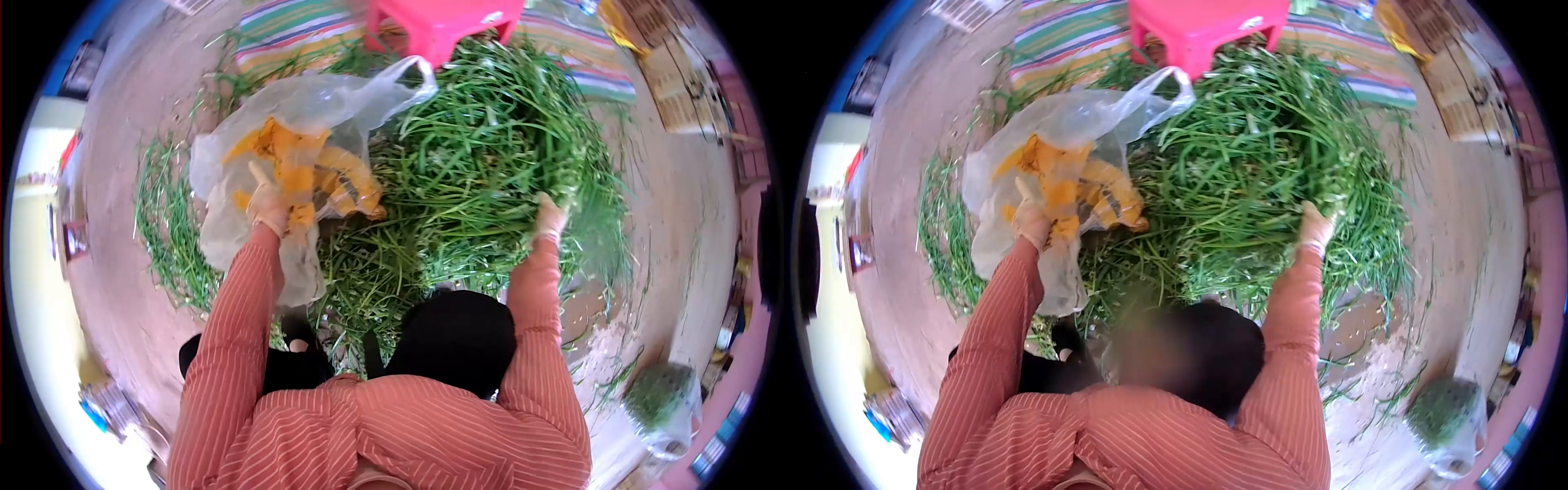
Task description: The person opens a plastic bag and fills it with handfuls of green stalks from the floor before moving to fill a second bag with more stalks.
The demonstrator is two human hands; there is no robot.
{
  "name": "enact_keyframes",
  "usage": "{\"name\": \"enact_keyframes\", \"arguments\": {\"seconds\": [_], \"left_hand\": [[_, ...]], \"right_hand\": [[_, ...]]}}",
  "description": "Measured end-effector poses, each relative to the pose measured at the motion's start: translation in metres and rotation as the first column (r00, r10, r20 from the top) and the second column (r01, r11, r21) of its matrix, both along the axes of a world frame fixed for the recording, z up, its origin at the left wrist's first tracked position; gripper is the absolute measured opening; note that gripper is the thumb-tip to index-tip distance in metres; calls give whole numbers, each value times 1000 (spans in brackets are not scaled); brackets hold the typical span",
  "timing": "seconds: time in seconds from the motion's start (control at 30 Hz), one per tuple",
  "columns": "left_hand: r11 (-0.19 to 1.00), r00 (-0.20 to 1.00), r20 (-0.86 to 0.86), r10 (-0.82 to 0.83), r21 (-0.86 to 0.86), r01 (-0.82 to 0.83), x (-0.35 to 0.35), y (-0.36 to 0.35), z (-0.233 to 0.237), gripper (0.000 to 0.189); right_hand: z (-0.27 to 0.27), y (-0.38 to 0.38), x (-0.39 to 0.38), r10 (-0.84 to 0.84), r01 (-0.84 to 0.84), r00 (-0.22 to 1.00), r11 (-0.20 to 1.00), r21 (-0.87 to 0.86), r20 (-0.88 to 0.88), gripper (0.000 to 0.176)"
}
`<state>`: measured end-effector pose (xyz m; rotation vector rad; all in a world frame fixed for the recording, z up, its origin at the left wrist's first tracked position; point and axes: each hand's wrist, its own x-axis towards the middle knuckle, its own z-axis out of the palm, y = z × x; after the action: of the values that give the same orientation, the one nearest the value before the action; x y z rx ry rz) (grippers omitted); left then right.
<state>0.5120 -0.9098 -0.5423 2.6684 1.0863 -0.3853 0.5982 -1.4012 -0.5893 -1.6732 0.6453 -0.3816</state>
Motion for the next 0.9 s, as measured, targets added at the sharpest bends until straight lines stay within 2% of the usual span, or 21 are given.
{"name": "enact_keyframes", "arguments": {"seconds": [0.03, 0.07, 0.1, 0.13, 0.2, 0.27, 0.3, 0.37, 0.4, 0.47, 0.5, 0.53, 0.57, 0.6, 0.63, 0.7, 0.73, 0.77, 0.8, 0.83, 0.9], "left_hand": [[999, 999, -4, 34, 5, -34, 0, 20, -13, 90], [986, 974, 161, -162, -6, 165, 1, 48, -36, 78], [933, 884, 313, -347, 16, 360, -6, 66, -49, 67], [940, 894, 305, -329, 17, 340, -10, 66, -32, 67], [897, 806, 400, -437, 130, 422, 5, 37, 24, 58], [874, 854, 215, -474, 232, 427, -3, 3, 34, 86], [879, 859, 218, -464, 236, 415, -2, -17, 37, 86], [834, 889, -172, -423, 310, 457, -1, -48, 40, 118], [839, 894, -169, -416, 309, 449, 3, -48, 34, 118], [951, 932, -293, -213, 158, 267, 14, -46, 6, 131], [956, 927, -315, -204, 138, 258, 16, -41, -6, 127], [958, 926, -319, -203, 133, 256, 17, -35, -29, 127], [951, 947, -276, -167, 209, 229, 19, -29, -58, 114], [939, 965, -229, -132, 283, 196, 20, -24, -66, 101], [940, 965, -229, -129, 281, 193, 22, -15, -73, 101], [971, 968, -111, -224, 55, 231, 25, -1, -67, 57], [971, 968, -108, -226, 56, 233, 24, 9, -61, 57], [960, 975, 90, -202, -180, 216, 21, 20, -47, 43], [884, 954, 272, -125, -405, 231, 20, 25, -24, 30], [833, 968, 244, -65, -521, 188, 22, 25, 30, 31], [532, 889, 450, 80, -774, 343, 16, 51, 63, 32]], "right_hand": [[7, -13, -4, 114, -114, 993, 993, -14, -24, 46], [21, -9, -6, 169, -169, 985, 986, -7, -16, 44], [36, -5, -8, 223, -223, 975, 975, 2, -8, 42], [65, 10, -12, 216, -217, 976, 976, 29, 30, 43], [90, 24, -21, 229, -237, 971, 962, 136, 76, 40], [111, 33, -29, 191, -173, 979, 964, 201, -73, 41], [124, 45, -33, 200, -194, 980, 947, 258, 2, 36], [138, 39, -39, 238, -226, 971, 942, 248, -20, 33], [150, 37, -41, 262, -248, 964, 942, 225, -32, 33], [178, 38, -44, 158, -132, 983, 962, 238, -98, 32], [191, 33, -45, 124, -112, 991, 975, 192, -55, 31], [209, 25, -47, 215, -203, 976, 960, 190, -40, 32], [229, 28, -51, 203, -195, 979, 964, 184, -29, 33], [242, 38, -50, 138, -155, 983, 976, 152, 119, 34], [256, 34, -51, 156, -175, 981, 969, 173, 118, 34], [286, 32, -57, 222, -247, 964, 952, 180, 149, 35], [297, 35, -59, 269, -299, 946, 940, 166, 181, 35], [306, 33, -65, 287, -326, 938, 920, 219, 195, 35], [300, 11, -70, 339, -375, 908, 920, 117, 246, 42], [303, 0, -69, 336, -372, 909, 921, 117, 247, 42], [313, 2, -61, 545, -546, 836, 838, -4, 55, 52]]}}
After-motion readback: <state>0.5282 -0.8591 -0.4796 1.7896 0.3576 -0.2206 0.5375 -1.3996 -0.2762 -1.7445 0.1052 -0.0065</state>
